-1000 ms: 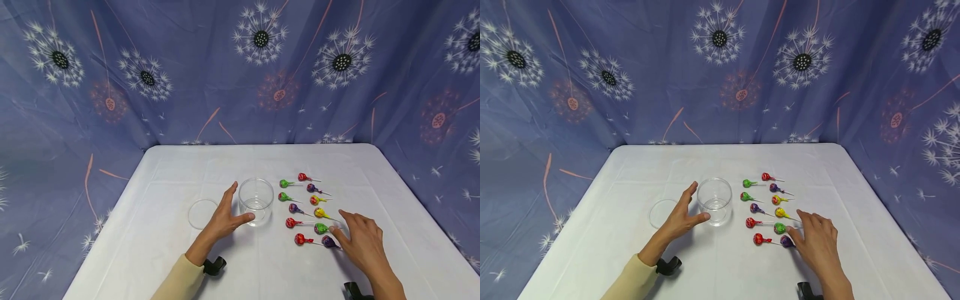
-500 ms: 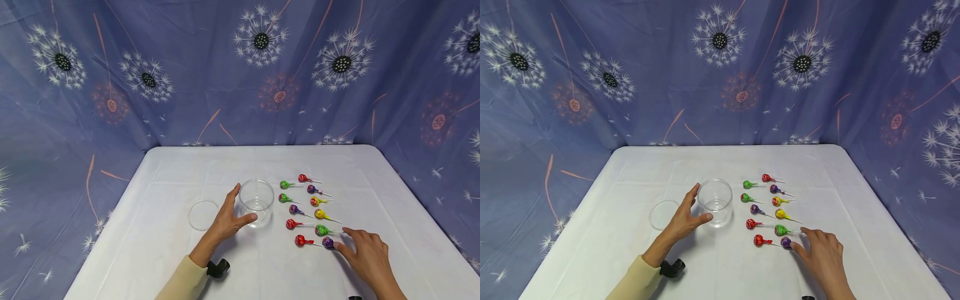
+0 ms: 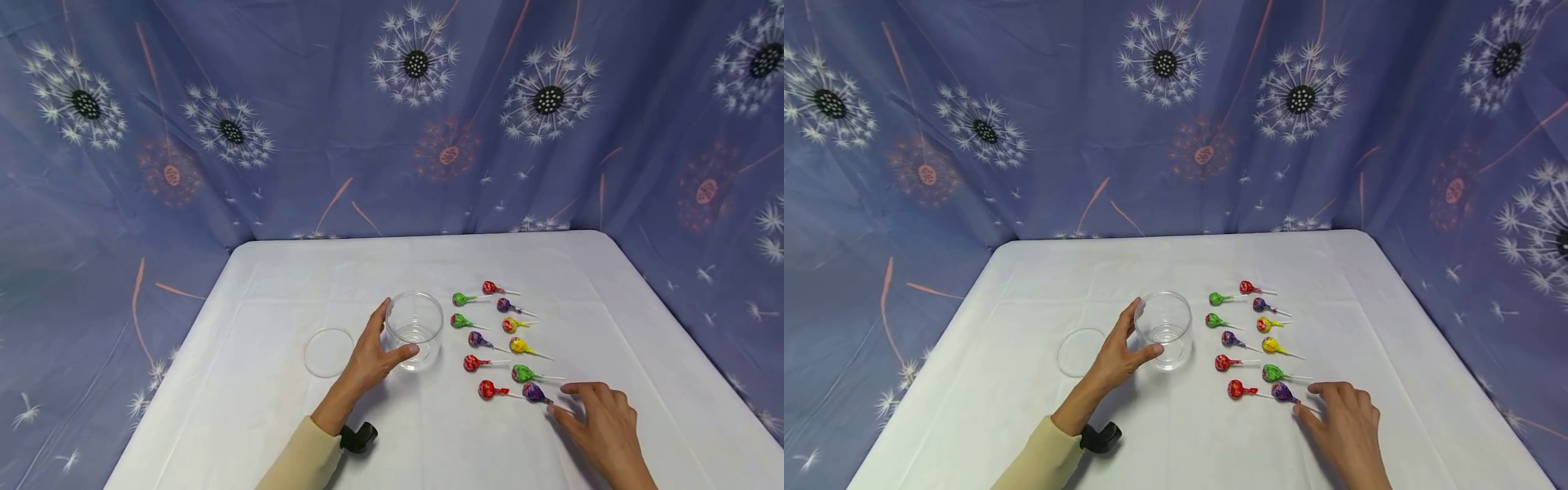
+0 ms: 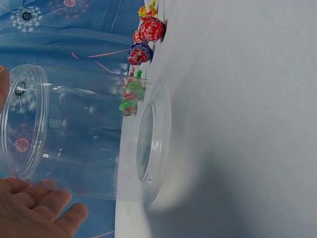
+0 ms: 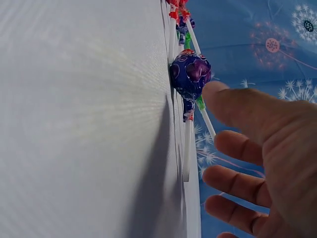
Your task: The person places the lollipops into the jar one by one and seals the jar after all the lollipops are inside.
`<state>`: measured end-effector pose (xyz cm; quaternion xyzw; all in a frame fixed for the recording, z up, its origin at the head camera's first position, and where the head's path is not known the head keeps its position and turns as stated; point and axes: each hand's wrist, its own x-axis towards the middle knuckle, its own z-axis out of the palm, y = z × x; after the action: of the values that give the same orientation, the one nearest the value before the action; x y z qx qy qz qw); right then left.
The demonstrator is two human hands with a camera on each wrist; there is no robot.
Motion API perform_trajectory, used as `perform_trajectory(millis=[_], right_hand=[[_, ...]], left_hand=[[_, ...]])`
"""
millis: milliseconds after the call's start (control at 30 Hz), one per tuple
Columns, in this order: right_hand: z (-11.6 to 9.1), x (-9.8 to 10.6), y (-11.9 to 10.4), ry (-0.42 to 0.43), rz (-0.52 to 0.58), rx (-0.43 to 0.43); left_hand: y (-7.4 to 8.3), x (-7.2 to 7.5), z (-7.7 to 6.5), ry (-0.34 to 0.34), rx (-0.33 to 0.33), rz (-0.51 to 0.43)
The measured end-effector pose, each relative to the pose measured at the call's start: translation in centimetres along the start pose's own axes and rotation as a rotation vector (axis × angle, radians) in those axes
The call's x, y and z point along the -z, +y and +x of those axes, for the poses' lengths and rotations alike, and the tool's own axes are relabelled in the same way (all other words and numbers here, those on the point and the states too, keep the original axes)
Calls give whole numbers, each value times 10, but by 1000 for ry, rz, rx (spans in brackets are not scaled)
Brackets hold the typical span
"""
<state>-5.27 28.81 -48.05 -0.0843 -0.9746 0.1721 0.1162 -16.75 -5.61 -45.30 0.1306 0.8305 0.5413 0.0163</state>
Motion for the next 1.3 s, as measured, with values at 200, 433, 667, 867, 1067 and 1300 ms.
perform_trajectory(millis=[200,433,667,867,1067,1300], right_hand=[[2,-1,3,-66,-8,-9],[1,-3,7,-75,1,3],[0,-7,9,-31,5,20],[-1,-7,10,-7,10,33],[-1,-7,11,7,15,52],[-1,-7,10,24,23,61]], left_hand=[[-2,-2,2,14,-28,-13],[-3,-2,1,19,-31,-24],[-3,-2,1,32,-21,-6],[-3,-2,1,35,-23,9],[-3,0,0,40,-16,12],[-3,1,0,35,-14,34]])
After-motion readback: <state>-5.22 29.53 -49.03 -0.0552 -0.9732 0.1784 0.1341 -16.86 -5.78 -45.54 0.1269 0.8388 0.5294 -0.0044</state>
